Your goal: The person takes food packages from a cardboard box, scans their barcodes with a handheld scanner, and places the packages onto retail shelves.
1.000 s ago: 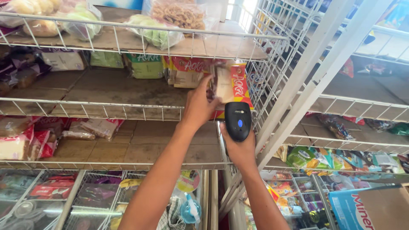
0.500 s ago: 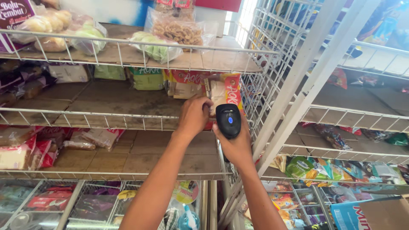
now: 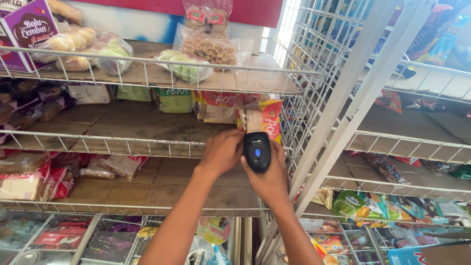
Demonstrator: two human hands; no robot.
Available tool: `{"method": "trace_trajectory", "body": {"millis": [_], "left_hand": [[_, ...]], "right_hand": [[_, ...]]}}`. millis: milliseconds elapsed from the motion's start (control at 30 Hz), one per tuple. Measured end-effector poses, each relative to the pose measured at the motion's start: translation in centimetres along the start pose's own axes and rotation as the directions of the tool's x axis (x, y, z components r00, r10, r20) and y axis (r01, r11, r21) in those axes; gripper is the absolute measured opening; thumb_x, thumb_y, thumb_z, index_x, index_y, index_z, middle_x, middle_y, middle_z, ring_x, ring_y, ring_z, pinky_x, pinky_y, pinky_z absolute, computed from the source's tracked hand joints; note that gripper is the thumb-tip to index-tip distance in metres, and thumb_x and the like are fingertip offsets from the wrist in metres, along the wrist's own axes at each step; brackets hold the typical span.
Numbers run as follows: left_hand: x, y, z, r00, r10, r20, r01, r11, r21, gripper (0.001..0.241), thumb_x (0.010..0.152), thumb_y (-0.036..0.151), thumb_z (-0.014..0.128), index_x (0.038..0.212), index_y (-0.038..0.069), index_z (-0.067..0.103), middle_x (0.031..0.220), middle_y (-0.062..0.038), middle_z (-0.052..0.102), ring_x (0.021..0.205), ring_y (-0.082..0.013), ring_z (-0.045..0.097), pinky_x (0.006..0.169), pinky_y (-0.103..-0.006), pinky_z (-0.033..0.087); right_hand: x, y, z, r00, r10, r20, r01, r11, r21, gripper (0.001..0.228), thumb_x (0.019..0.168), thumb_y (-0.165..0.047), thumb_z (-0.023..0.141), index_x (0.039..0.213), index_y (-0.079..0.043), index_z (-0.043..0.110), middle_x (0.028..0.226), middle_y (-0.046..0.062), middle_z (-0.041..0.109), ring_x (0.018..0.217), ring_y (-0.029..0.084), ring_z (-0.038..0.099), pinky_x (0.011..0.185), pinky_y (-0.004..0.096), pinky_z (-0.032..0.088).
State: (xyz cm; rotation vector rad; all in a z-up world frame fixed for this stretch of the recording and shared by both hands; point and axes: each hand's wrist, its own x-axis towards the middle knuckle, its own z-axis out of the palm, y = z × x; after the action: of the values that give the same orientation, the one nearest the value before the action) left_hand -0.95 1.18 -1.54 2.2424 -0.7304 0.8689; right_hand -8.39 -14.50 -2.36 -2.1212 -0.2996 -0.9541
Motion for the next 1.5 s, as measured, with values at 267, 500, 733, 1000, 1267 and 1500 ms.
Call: {"method": "trace_trajectory", "body": {"millis": [267,500,733,1000,1267,1500], "left_hand": [[-0.4,1.4,-0.9,0.997,0.032,-0.069,-0.032,0.999,-0.009,0.051,0.079,0.015,0.074,0.128,0.009,0.063,0.126,-0.009,0.066,0.113,-0.0343,0.065,0.090,-0.0461,0.053],[-0.3,1.5,0.0,0.966,0.131,-0.224,-0.126,0.991,0.035,0.062,0.075,0.018,0.077,0.133,0.003,0.060,0.137,-0.016,0.062,0.115,-0.0368,0.062,0.089,-0.0480,0.051],[-2.0,3.1,0.2,0.944,0.062,-0.325,-0.073,0.997,-0.020,0.028,0.089,0.014,0.075,0.115,0.007,0.072,0.128,-0.010,0.068,0.121,-0.0333,0.062,0.103,-0.0451,0.050],[-12.4,13.5,2.8,0.951,-0.160,-0.264,0.031,0.901,-0.433,0.008,0.098,0.004,0.063,0.098,0.001,0.070,0.097,-0.013,0.074,0.085,-0.0266,0.072,0.079,-0.0339,0.057],[-24.6,19.8,20.7,0.918,-0.330,0.222,0.389,0.633,-0.669,0.010,0.097,0.007,0.066,0.100,0.001,0.072,0.085,-0.012,0.072,0.074,-0.0256,0.071,0.069,-0.0333,0.056],[-27.1,17.1,34.7,0.871,-0.405,0.277,0.478,0.830,-0.288,0.045,0.089,0.016,0.072,0.131,0.006,0.058,0.134,-0.021,0.059,0.130,-0.0405,0.052,0.110,-0.0495,0.043]], "right_hand": [[0.4,-0.1,0.1,0.992,-0.088,-0.085,0.080,0.993,-0.087,0.060,0.075,-0.032,0.087,0.123,-0.003,0.066,0.139,0.028,0.047,0.121,0.045,0.054,0.100,0.048,0.046],[0.9,0.3,-0.4,0.998,0.060,0.027,-0.063,0.994,0.093,0.056,0.082,-0.032,0.082,0.126,-0.004,0.063,0.129,0.019,0.060,0.120,0.037,0.062,0.101,0.042,0.050],[-4.9,2.7,-0.5,0.997,0.035,0.062,-0.058,0.903,0.427,0.067,0.079,-0.022,0.084,0.135,-0.001,0.053,0.124,0.016,0.066,0.115,0.022,0.065,0.101,0.038,0.050],[-18.0,13.0,-5.4,0.914,0.089,0.395,-0.337,0.708,0.621,0.033,0.098,-0.020,0.070,0.126,-0.003,0.063,0.109,0.007,0.067,0.093,0.013,0.066,0.085,0.031,0.055],[-30.8,23.2,-12.2,0.751,0.588,0.299,-0.648,0.575,0.499,0.019,0.098,-0.014,0.067,0.114,-0.004,0.067,0.100,0.004,0.071,0.089,0.013,0.068,0.082,0.030,0.057],[-35.4,33.4,-15.5,0.396,0.904,0.159,-0.803,0.257,0.537,0.019,0.093,-0.012,0.075,0.107,0.001,0.070,0.099,0.012,0.075,0.078,0.019,0.070,0.069,0.032,0.057]]}}
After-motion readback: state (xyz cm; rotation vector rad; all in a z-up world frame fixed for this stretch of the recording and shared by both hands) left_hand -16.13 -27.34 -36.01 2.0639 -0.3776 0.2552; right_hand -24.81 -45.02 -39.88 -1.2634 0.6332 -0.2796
